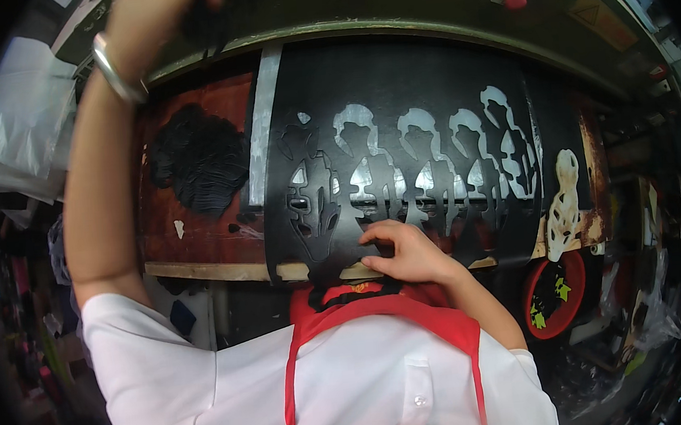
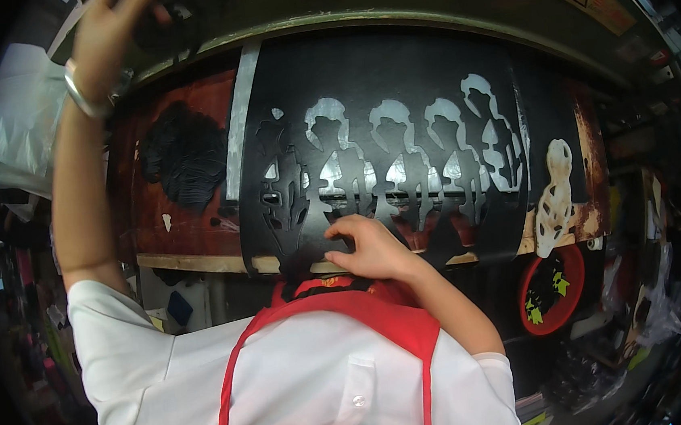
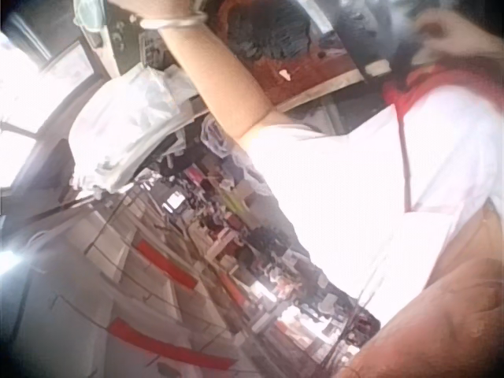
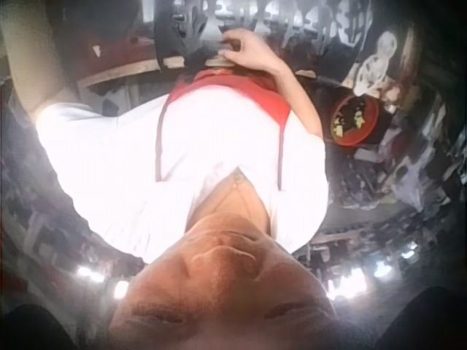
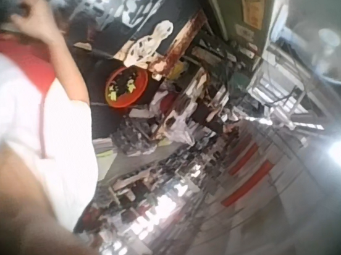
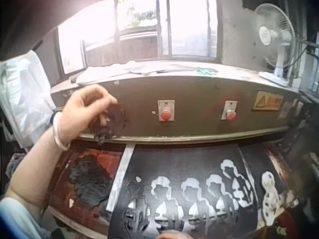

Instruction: The person operates a die-cutting machine to cut shapes from black material sheets. They repeatedly place a sheet, align a template, press a button to activate the press, remove cut pieces, and stack them. The person also uses scissors to trim small pieces and places them into a red bowl.

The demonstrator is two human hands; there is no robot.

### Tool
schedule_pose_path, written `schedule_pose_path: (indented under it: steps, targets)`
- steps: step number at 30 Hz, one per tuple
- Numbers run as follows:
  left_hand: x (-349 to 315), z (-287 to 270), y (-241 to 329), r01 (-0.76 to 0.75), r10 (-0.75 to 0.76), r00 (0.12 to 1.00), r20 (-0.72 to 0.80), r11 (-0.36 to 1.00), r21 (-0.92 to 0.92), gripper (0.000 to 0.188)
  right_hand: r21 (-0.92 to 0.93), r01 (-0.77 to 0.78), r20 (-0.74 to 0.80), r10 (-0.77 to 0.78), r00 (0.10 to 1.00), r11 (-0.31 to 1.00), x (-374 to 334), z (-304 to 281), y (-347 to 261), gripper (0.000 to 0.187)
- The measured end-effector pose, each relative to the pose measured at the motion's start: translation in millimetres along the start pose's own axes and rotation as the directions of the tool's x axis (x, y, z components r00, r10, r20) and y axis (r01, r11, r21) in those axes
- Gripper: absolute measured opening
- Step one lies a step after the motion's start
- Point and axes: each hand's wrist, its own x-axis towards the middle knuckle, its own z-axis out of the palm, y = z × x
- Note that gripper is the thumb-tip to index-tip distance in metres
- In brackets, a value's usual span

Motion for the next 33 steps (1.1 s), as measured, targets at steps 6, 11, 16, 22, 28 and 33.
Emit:
schedule_pose_path:
  steps: [6,11,16,22,28,33]
  targets:
    - [-236,124,-27,-0.511,0.537,0.76,0.367,0.842,-0.172,0.019,0.697,-0.388,0.392,0.134,0.91,0.603,46,21,45,0.013]
    - [-298,150,-54,-0.359,0.382,0.873,0.302,0.924,-0.133,0.03,0.783,-0.318,0.362,0.025,0.932,0.535,50,27,51,0.013]
    - [-209,135,-33,0.403,-0.553,0.833,0.018,0.584,-0.705,0.019,0.296,-0.212,0.076,0.198,0.977,0.931,48,57,44,0.015]
    - [-78,13,-54,-0.066,-0.383,0.85,-0.361,0.603,-0.795,0.023,-0.227,-0.321,-0.377,0.221,0.899,0.919,47,83,50,0.02]
    - [-28,-108,22,-0.368,-0.201,0.761,-0.617,0.65,-0.665,0.023,-0.414,-0.16,-0.404,-0.024,0.914,0.896,43,88,63,0.018]
    - [-27,-154,28,-0.038,-0.105,0.967,-0.231,0.842,-0.538,0.034,-0.347,-0.237,-0.35,0.109,0.93,0.907,44,80,55,0.02]
